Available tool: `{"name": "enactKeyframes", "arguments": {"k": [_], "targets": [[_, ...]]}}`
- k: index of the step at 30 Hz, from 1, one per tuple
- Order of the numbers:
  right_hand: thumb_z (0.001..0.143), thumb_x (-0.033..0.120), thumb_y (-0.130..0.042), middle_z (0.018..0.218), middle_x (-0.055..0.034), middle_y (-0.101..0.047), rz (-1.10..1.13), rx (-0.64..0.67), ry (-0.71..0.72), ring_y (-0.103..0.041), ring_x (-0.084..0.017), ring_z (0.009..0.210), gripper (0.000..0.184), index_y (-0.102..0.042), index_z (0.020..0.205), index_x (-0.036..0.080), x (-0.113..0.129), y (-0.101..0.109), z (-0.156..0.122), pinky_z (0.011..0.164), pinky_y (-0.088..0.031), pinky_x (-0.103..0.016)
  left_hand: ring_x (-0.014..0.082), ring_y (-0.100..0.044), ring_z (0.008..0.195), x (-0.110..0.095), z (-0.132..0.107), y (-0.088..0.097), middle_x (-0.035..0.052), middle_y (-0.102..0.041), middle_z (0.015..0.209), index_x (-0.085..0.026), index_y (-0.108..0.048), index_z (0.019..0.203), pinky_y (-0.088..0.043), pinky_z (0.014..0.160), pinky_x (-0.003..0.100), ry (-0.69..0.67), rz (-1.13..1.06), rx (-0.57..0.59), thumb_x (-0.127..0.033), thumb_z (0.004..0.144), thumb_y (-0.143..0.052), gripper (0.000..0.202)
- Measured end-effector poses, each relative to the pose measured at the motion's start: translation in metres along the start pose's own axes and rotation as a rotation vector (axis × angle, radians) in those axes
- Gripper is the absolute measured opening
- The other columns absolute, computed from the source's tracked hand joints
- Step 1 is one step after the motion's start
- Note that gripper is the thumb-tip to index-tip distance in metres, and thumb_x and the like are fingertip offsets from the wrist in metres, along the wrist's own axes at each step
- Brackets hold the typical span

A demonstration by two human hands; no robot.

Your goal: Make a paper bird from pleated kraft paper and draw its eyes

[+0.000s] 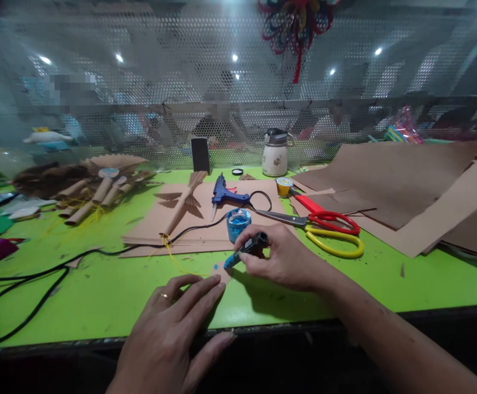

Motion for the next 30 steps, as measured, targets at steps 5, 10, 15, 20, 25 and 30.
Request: {"name": "enactKeyframes", "arguments": {"k": [5,10,15,20,25,30], "targets": [[0.078,0.018,-0.06,0.081,-0.0035,-0.069,0.01,-0.004,-0.004,-0.064,-0.017,0.075,0.012,-0.068,0.087,0.019,-0.0002,-0.0011,0.0006,0.062,-0.049,-0.024,0.0277,-0.053,0.104,0.0001,-0.0006,-0.0009,0.0019,-0.063,0.127,-0.023,-0.057,0.129,-0.046,0.084,0.043,-0.006,-0.002,-0.007,-0.046,0.083,-0.061,0.051],[0.078,0.018,-0.06,0.08,-0.0041,-0.068,0.007,-0.012,-0.005,-0.062,-0.017,0.074,0.012,-0.067,0.087,0.018,0.0005,0.0002,-0.0003,0.063,-0.049,-0.026,0.0276,-0.053,0.105,0.0009,-0.0016,-0.0004,0.0014,-0.063,0.127,-0.022,-0.057,0.129,-0.046,0.084,0.043,-0.007,0.002,-0.002,-0.047,0.083,-0.061,0.052],[0.078,0.018,-0.06,0.08,-0.0037,-0.068,0.015,0.002,0.0,-0.062,-0.017,0.073,0.013,-0.067,0.089,0.018,0.0005,-0.0011,-0.0004,0.063,-0.049,-0.026,0.027,-0.053,0.105,0.0013,-0.0007,-0.0007,0.0011,-0.063,0.128,-0.023,-0.057,0.129,-0.046,0.084,0.042,-0.007,0.004,0.006,-0.046,0.083,-0.061,0.051],[0.078,0.018,-0.06,0.08,-0.0044,-0.069,0.022,-0.012,-0.01,-0.062,-0.017,0.074,0.014,-0.068,0.088,0.018,0.001,-0.002,0.0005,0.063,-0.049,-0.026,0.0266,-0.052,0.105,0.001,-0.0007,-0.0016,-0.0009,-0.063,0.128,-0.023,-0.056,0.13,-0.045,0.085,0.042,0.001,0.003,0.007,-0.047,0.083,-0.061,0.052],[0.077,0.018,-0.059,0.08,-0.005,-0.068,0.02,-0.022,-0.015,-0.061,-0.017,0.074,0.014,-0.068,0.087,0.017,0.0019,-0.0001,0.0001,0.062,-0.048,-0.026,0.0265,-0.051,0.105,0.0009,-0.0014,-0.0006,-0.0008,-0.063,0.128,-0.022,-0.056,0.129,-0.045,0.085,0.041,-0.001,-0.002,0.0,-0.047,0.084,-0.061,0.052],[0.077,0.019,-0.059,0.082,-0.0056,-0.068,0.017,-0.025,-0.004,-0.061,-0.017,0.075,0.014,-0.068,0.087,0.016,0.0026,-0.0009,-0.0001,0.063,-0.048,-0.026,0.0269,-0.052,0.105,0.0007,0.0,-0.0008,0.0006,-0.063,0.127,-0.023,-0.058,0.128,-0.045,0.085,0.041,-0.005,0.006,0.001,-0.047,0.084,-0.061,0.051]]}}
Point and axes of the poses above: each hand's wrist, its own z-axis towards the middle knuckle, its own y-axis out of the back of the hand, x = y × z, the point moved 2 cm from there along z, towards the middle knuckle
